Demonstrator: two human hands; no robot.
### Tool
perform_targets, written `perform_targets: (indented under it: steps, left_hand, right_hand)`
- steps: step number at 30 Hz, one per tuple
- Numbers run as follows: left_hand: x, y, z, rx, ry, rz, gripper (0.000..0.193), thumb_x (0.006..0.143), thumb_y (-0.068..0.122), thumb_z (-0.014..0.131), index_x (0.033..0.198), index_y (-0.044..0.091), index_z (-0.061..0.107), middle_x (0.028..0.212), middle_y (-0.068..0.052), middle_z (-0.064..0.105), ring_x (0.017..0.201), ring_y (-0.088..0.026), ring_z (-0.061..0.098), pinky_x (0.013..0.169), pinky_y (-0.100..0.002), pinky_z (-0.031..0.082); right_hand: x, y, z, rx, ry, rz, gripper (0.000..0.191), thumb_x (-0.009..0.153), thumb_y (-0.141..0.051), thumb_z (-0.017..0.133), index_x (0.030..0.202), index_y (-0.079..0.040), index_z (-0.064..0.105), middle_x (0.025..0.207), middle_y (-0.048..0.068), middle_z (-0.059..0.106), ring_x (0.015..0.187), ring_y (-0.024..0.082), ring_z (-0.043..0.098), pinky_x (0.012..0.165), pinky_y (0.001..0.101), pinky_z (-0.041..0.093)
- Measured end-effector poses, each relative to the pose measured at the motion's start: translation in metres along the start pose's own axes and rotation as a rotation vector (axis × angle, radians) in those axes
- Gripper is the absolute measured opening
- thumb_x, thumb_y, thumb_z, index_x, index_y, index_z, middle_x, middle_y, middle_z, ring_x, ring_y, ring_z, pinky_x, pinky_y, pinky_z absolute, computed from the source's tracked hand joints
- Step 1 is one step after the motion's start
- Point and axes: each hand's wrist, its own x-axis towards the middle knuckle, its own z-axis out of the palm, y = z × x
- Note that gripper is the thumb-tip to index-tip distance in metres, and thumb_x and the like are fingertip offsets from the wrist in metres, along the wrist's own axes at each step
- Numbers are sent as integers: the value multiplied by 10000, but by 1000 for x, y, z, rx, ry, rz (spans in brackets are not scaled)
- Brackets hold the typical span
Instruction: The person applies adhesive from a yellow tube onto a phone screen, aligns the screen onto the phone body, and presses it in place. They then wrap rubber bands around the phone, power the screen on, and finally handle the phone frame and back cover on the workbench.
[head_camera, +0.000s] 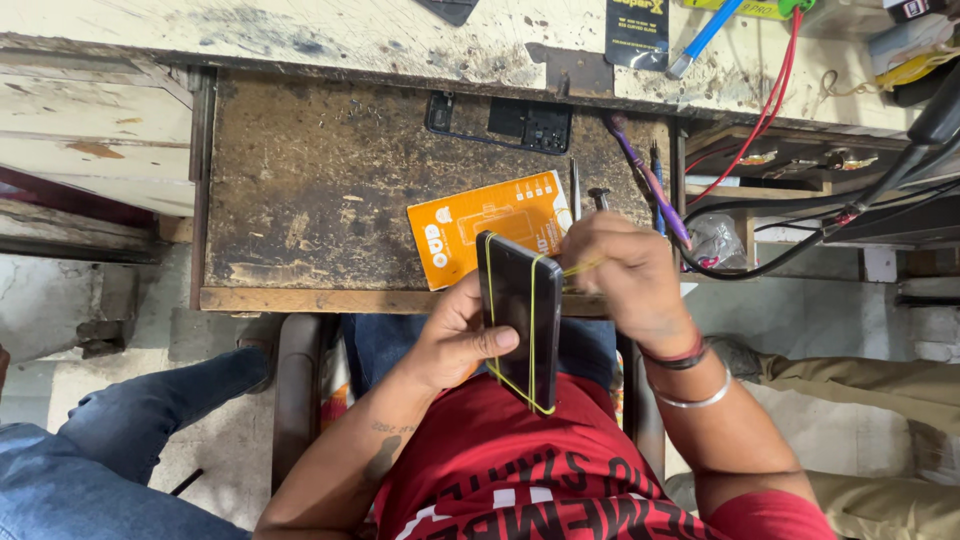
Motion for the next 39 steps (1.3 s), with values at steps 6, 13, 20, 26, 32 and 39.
perform_targets:
  steps: [6,13,20,26,32,39]
  left_hand:
    - [7,17,20,166,44,-7,472,974,106,746,1394,50,537,1149,25,649,1032,-72,608,948,-262,519]
    - [10,65,51,1272,238,19,413,917,327,748,1198,41,647,844,-116,763,766,-243,769,664,-354,566]
    - [13,73,77,1542,186,253,398,994,399,662,1167,44,617,840,-149,732,756,-334,737,620,-441,553]
    - [14,78,81,1784,-136,297,279,976,295,684,1118,57,653,713,-97,698,645,-263,714,568,-414,538]
    - [9,95,76,1657,68,459,249,961,272,745,1063,56,672,759,-88,702,655,-243,705,584,-381,526]
    - [12,66,63,1048,499,646,236,1097,227,665,1162,3,626,937,-98,741,801,-167,705,754,-283,563]
  right_hand:
    - [-26,16,-7,767,98,189,297,944,-2,685,1236,55,697,813,130,670,621,243,686,623,391,542]
    - [-37,-18,-27,-177,12,166,457,842,-29,794,1267,80,665,1085,138,761,974,154,738,893,270,594]
    - [-36,-14,-6,-340,54,161,256,858,-55,830,1087,43,772,959,122,792,843,147,742,752,265,581]
    - [-19,-36,-3,-504,-278,-304,440,822,-256,791,1137,28,674,1064,198,723,962,310,729,844,370,577]
    - [-2,-32,-43,-520,-363,-140,469,1019,-449,525,1018,-53,775,747,56,633,633,187,601,603,313,463]
    - [-36,4,-50,1150,198,-110,307,1205,-199,431,1061,-55,661,903,55,659,783,134,565,750,253,461]
